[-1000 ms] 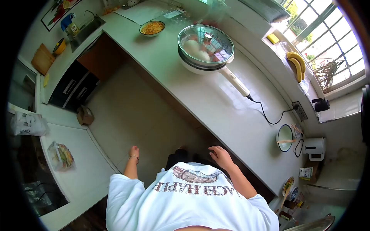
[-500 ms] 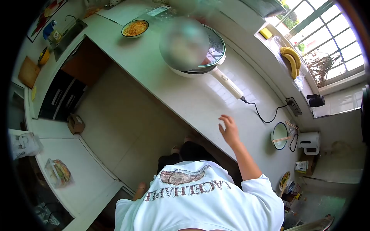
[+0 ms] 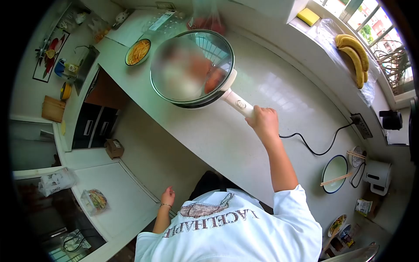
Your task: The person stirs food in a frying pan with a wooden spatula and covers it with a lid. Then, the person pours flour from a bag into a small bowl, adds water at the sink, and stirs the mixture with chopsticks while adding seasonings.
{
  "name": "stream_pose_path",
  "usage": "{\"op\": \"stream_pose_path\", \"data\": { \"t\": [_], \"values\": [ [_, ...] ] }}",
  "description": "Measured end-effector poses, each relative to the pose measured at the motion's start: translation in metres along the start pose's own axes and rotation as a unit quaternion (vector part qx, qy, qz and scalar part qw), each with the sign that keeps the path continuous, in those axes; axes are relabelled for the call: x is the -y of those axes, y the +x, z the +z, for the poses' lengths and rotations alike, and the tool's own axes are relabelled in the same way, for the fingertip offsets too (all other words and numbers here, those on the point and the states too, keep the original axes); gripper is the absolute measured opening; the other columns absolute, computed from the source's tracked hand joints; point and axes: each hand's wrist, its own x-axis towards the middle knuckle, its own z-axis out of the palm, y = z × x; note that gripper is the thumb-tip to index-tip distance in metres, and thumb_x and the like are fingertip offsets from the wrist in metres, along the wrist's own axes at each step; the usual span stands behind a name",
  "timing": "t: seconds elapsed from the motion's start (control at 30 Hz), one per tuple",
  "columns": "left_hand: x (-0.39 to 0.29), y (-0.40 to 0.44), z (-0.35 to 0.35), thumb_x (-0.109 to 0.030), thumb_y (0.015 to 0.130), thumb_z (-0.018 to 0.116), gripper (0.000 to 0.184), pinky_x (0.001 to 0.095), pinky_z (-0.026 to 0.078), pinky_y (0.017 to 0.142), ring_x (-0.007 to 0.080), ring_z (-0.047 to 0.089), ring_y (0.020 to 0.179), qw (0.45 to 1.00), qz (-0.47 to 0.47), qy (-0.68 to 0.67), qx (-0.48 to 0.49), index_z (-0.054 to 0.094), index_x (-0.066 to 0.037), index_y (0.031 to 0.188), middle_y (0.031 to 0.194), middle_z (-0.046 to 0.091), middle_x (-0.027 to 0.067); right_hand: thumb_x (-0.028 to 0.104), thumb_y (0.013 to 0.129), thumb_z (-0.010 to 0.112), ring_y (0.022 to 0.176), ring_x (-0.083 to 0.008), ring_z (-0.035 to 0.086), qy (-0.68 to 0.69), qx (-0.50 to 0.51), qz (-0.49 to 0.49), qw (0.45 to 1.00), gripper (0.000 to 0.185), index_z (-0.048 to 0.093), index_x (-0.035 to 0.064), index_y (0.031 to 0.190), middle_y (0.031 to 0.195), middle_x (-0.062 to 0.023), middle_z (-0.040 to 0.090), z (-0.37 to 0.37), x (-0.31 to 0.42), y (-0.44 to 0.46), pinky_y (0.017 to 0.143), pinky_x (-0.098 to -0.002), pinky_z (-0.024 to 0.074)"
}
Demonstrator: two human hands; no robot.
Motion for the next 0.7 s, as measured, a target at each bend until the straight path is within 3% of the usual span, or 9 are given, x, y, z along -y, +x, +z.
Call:
{"op": "stream_pose_path", "data": {
  "t": [0.13, 0.3, 0.37, 0.7],
  "values": [
    [0.012, -0.011, 0.014, -0.019, 0.078, 0.055, 0.038, 0.0365, 0.049, 0.076, 0.0269, 0.063, 0.084, 0.999, -0.045, 0.021, 0.011, 0.053, -0.008, 0.114, 0.097, 0.064, 0.0124, 0.019, 0.063, 0.076, 0.078, -0.0296, 0.057, 0.044, -0.048, -0.048, 0.997, 0.031, 0.058, 0.0019, 0.082, 0.071, -0.0125, 0.061, 0.008, -0.012, 0.005, 0.080, -0.0377, 0.0411],
    [0.032, -0.041, 0.022, -0.021, 0.077, 0.056, 0.038, 0.0366, 0.048, 0.078, 0.0281, 0.062, 0.087, 0.993, -0.094, 0.064, 0.022, 0.054, -0.007, 0.113, 0.097, 0.063, 0.0135, 0.017, 0.061, 0.077, 0.080, -0.0286, 0.057, 0.044, -0.113, -0.082, 0.989, 0.038, 0.058, 0.0001, 0.091, 0.076, -0.0118, 0.062, 0.011, -0.017, 0.011, 0.083, -0.0369, 0.0402],
    [0.028, -0.051, 0.020, -0.023, 0.077, 0.056, 0.038, 0.0369, 0.048, 0.079, 0.0290, 0.061, 0.089, 0.986, -0.123, 0.097, 0.061, 0.055, -0.007, 0.111, 0.097, 0.063, 0.0145, 0.017, 0.062, 0.077, 0.080, -0.0284, 0.057, 0.051, -0.096, -0.080, 0.991, 0.040, 0.058, -0.0003, 0.093, 0.077, -0.0117, 0.062, 0.010, -0.019, 0.014, 0.083, -0.0369, 0.0400],
    [-0.013, -0.036, 0.014, -0.024, 0.078, 0.056, 0.038, 0.0411, 0.047, 0.075, 0.0337, 0.059, 0.086, 0.993, -0.084, 0.077, 0.030, 0.053, -0.006, 0.112, 0.094, 0.061, 0.0184, 0.022, 0.057, 0.079, 0.070, -0.0264, 0.058, 0.026, -0.077, -0.079, 0.994, 0.041, 0.058, 0.0009, 0.086, 0.070, -0.0097, 0.061, 0.011, -0.014, 0.001, 0.076, -0.0338, 0.0419]
  ]
}}
